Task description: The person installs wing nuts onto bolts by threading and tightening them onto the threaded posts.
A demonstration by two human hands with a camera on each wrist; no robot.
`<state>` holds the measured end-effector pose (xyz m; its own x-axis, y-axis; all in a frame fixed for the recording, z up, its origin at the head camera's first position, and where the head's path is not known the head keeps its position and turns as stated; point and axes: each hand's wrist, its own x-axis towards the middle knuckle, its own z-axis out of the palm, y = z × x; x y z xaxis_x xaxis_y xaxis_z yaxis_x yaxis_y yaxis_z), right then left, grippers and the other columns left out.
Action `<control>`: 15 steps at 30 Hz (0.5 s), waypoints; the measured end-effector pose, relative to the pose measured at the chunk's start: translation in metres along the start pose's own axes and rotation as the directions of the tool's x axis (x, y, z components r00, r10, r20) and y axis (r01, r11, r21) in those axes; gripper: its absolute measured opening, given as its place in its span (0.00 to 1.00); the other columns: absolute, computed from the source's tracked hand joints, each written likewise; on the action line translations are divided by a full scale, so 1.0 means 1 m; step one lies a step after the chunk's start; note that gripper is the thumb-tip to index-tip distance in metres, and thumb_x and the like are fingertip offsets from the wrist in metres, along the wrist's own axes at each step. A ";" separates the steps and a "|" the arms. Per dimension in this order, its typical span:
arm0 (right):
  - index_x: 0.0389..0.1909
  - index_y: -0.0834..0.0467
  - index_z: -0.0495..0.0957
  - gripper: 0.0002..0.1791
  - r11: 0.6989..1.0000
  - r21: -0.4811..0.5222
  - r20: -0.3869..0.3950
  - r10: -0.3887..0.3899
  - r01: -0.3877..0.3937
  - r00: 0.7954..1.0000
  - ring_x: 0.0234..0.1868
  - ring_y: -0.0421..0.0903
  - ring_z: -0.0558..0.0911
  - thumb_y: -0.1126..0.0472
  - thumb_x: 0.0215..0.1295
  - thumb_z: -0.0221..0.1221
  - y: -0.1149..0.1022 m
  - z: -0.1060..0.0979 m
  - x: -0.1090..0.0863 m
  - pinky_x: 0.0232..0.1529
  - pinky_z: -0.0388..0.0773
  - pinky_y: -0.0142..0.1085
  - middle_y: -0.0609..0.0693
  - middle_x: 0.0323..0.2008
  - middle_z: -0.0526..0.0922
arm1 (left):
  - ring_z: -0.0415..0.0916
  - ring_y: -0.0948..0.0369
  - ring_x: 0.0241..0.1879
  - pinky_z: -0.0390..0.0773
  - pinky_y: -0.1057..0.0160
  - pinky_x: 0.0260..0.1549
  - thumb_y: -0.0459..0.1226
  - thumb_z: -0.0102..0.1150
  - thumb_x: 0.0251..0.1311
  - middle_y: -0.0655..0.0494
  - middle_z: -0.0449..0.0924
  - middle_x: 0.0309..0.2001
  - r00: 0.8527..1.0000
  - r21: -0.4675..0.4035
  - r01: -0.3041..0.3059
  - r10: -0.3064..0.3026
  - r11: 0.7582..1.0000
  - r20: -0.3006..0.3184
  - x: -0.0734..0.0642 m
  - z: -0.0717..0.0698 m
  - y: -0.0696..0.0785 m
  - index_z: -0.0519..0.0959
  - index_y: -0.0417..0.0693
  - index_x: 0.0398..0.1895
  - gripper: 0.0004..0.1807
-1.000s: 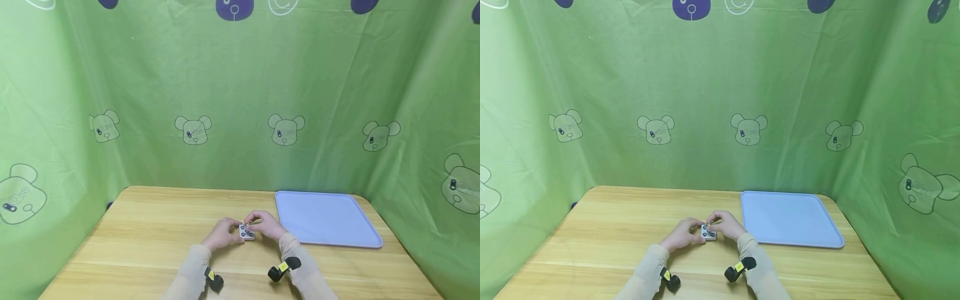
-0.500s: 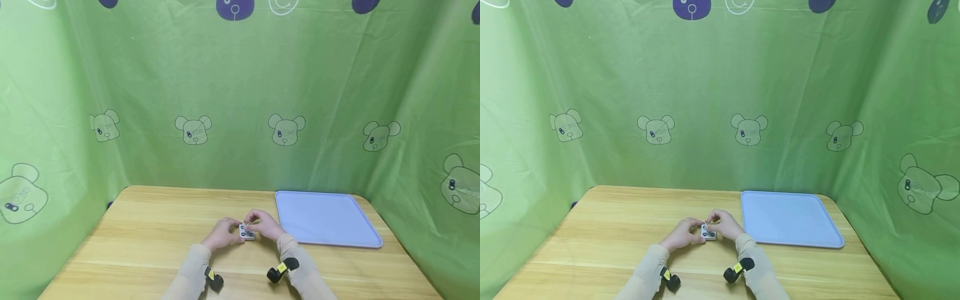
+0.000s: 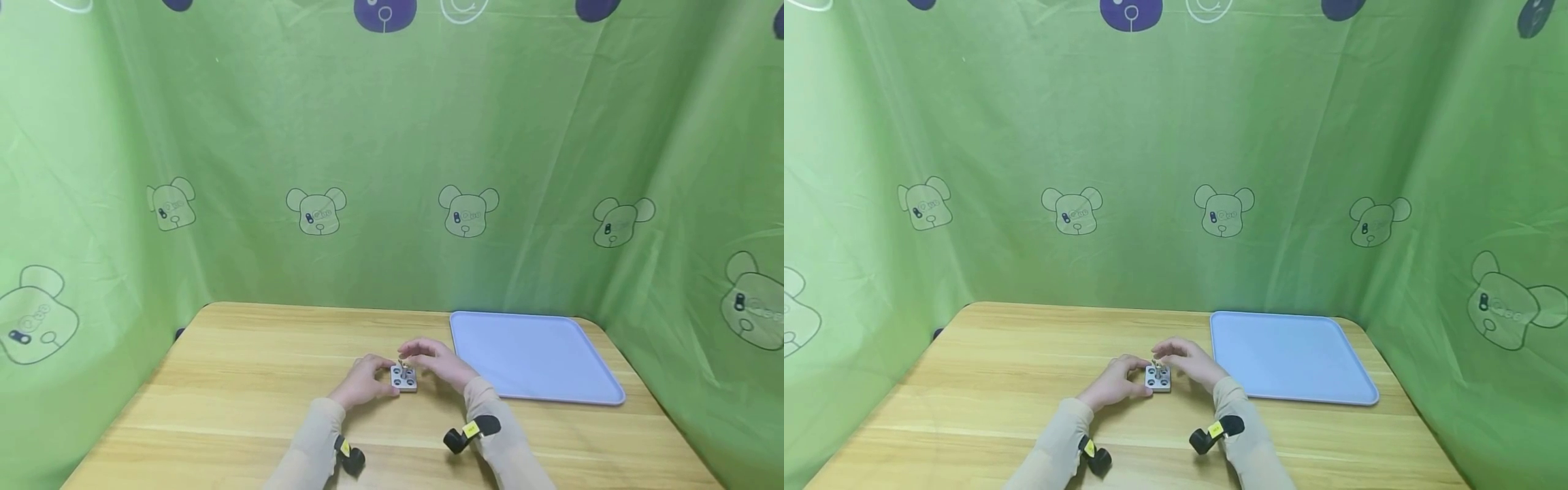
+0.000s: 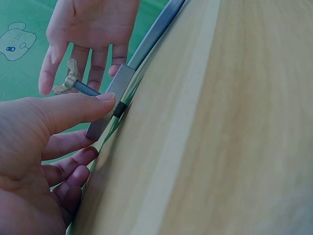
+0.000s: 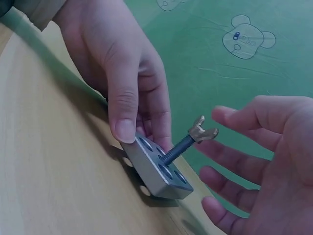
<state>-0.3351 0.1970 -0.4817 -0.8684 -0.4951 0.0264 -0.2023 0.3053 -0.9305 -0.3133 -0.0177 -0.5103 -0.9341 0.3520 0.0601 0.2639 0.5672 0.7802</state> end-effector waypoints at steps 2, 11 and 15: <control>0.58 0.61 0.75 0.19 1.000 0.001 0.043 -0.010 0.010 0.999 0.53 0.46 0.77 0.62 0.68 0.53 0.001 -0.002 -0.001 0.52 0.76 0.46 0.62 0.58 0.78 | 0.68 0.48 0.57 0.69 0.41 0.60 0.43 0.74 0.45 0.44 0.76 0.57 1.000 -0.004 -0.003 0.003 1.000 0.002 0.000 0.000 0.000 0.78 0.43 0.56 0.33; 0.57 0.63 0.76 0.19 0.999 -0.005 0.105 -0.035 0.035 0.994 0.58 0.54 0.75 0.64 0.68 0.51 0.004 -0.003 0.001 0.54 0.71 0.44 0.63 0.59 0.77 | 0.68 0.47 0.57 0.69 0.41 0.61 0.43 0.74 0.45 0.44 0.76 0.57 1.000 0.007 -0.003 0.003 1.000 0.006 0.000 -0.001 0.000 0.78 0.42 0.57 0.33; 0.57 0.64 0.76 0.19 0.999 0.000 0.101 -0.035 0.035 0.994 0.57 0.54 0.75 0.64 0.67 0.53 0.004 -0.002 0.000 0.53 0.71 0.43 0.64 0.57 0.78 | 0.68 0.47 0.57 0.68 0.41 0.61 0.44 0.74 0.45 0.44 0.76 0.57 1.000 0.009 -0.004 0.004 1.000 0.007 0.000 -0.001 0.000 0.78 0.43 0.57 0.33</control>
<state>-0.3371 0.2001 -0.4842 -0.8107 -0.5851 0.0218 -0.2328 0.2881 -0.9289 -0.3140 -0.0188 -0.5095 -0.9313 0.3593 0.0591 0.2699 0.5722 0.7745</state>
